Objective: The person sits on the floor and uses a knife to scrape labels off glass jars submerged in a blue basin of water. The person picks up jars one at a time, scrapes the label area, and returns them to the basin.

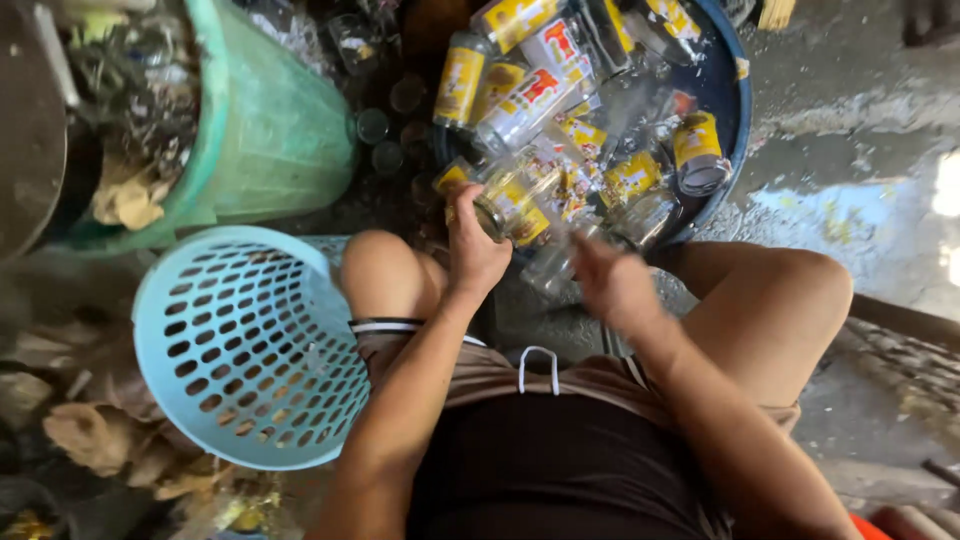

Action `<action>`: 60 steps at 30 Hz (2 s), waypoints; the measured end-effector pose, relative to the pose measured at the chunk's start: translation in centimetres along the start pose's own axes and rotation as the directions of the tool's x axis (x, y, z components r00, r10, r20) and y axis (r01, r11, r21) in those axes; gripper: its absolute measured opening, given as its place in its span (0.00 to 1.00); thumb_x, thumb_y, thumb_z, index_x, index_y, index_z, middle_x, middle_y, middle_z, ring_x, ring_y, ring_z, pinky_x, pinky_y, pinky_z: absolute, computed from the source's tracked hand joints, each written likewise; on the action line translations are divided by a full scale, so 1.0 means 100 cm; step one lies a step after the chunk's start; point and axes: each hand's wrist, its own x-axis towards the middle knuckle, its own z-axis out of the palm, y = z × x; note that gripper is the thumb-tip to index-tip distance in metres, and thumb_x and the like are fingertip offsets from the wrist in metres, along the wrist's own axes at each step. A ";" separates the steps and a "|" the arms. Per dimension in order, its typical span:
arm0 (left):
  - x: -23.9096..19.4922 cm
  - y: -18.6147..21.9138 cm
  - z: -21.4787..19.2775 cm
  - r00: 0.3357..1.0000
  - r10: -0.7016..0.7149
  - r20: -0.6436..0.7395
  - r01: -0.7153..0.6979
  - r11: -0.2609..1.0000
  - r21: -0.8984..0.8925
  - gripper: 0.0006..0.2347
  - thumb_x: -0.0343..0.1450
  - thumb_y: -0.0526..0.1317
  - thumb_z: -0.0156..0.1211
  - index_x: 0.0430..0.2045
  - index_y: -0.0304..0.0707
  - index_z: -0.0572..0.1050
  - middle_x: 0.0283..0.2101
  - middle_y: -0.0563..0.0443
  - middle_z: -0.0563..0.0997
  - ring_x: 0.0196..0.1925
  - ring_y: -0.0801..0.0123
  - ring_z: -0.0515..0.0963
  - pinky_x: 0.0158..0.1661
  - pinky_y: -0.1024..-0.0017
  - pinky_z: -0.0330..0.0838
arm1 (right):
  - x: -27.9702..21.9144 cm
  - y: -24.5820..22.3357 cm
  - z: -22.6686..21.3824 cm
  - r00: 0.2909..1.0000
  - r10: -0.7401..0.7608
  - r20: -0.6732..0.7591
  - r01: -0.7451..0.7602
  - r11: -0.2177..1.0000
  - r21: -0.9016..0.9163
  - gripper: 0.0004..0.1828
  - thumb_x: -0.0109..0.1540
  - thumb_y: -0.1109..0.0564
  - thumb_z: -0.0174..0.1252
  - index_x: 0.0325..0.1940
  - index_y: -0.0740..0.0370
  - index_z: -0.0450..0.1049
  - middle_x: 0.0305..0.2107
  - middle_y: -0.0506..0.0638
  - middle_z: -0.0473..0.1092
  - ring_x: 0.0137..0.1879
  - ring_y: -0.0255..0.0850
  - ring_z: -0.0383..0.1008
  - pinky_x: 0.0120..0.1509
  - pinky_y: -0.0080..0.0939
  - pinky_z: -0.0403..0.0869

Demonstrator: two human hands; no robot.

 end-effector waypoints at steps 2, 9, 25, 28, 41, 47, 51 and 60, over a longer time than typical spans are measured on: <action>-0.008 -0.016 0.000 0.989 -0.146 0.012 0.144 0.987 0.072 0.34 0.52 0.29 0.58 0.57 0.37 0.62 0.47 0.35 0.76 0.51 0.36 0.78 0.51 0.46 0.72 | -0.018 -0.024 0.007 0.993 -0.044 0.113 0.041 0.999 0.033 0.21 0.66 0.45 0.57 0.61 0.51 0.76 0.34 0.58 0.79 0.39 0.59 0.81 0.42 0.59 0.77; -0.013 -0.030 0.003 0.994 -0.050 -0.098 0.037 0.991 -0.130 0.32 0.51 0.25 0.55 0.53 0.37 0.64 0.55 0.36 0.75 0.59 0.39 0.76 0.59 0.54 0.70 | 0.001 0.014 0.039 1.000 -0.019 -0.024 0.019 1.000 0.015 0.21 0.67 0.53 0.55 0.66 0.56 0.73 0.35 0.70 0.76 0.43 0.69 0.76 0.44 0.69 0.72; -0.016 -0.011 -0.001 0.998 0.057 -0.014 -0.054 0.989 0.135 0.28 0.57 0.26 0.56 0.54 0.35 0.64 0.57 0.30 0.74 0.51 0.35 0.79 0.52 0.48 0.75 | 0.002 0.015 0.041 0.991 -0.130 -0.010 0.129 0.989 -0.068 0.24 0.65 0.48 0.56 0.66 0.49 0.73 0.28 0.63 0.77 0.36 0.63 0.78 0.37 0.65 0.72; -0.014 -0.011 0.002 0.962 0.266 -0.054 -0.253 0.952 0.173 0.26 0.58 0.24 0.55 0.53 0.34 0.67 0.56 0.35 0.74 0.54 0.39 0.78 0.56 0.52 0.72 | 0.006 0.013 0.046 0.995 -0.097 -0.022 0.095 0.992 -0.077 0.25 0.65 0.51 0.55 0.67 0.51 0.73 0.26 0.68 0.76 0.34 0.68 0.76 0.37 0.71 0.70; -0.025 -0.057 0.022 0.930 0.363 0.056 -0.366 0.902 0.228 0.36 0.48 0.22 0.67 0.55 0.33 0.66 0.64 0.37 0.67 0.67 0.37 0.64 0.66 0.49 0.64 | 0.052 0.016 0.021 0.961 0.241 0.137 -0.218 0.962 -0.161 0.24 0.69 0.35 0.49 0.68 0.37 0.70 0.37 0.61 0.79 0.46 0.65 0.78 0.50 0.69 0.75; -0.027 -0.061 0.028 0.937 0.350 0.007 -0.339 0.902 0.267 0.30 0.57 0.23 0.61 0.56 0.35 0.66 0.65 0.38 0.68 0.66 0.38 0.66 0.66 0.51 0.62 | 0.049 0.004 0.028 0.999 -0.013 0.048 0.024 0.971 -0.237 0.22 0.68 0.46 0.53 0.66 0.49 0.74 0.22 0.69 0.74 0.32 0.68 0.77 0.37 0.69 0.74; -0.022 -0.042 0.015 0.948 0.318 0.020 -0.316 0.926 0.205 0.32 0.54 0.20 0.61 0.55 0.36 0.65 0.64 0.38 0.68 0.65 0.37 0.66 0.65 0.49 0.63 | 0.028 -0.011 0.030 0.991 -0.093 0.096 0.117 0.949 -0.292 0.22 0.65 0.44 0.55 0.62 0.47 0.76 0.21 0.62 0.75 0.28 0.65 0.78 0.31 0.66 0.75; -0.027 -0.052 0.026 0.999 0.012 0.037 -0.021 0.970 0.243 0.34 0.57 0.28 0.62 0.60 0.28 0.59 0.62 0.26 0.68 0.61 0.32 0.72 0.61 0.47 0.69 | -0.005 -0.016 0.045 0.996 0.013 0.093 0.003 0.985 -0.174 0.24 0.66 0.39 0.53 0.67 0.38 0.72 0.28 0.61 0.78 0.35 0.62 0.80 0.39 0.63 0.77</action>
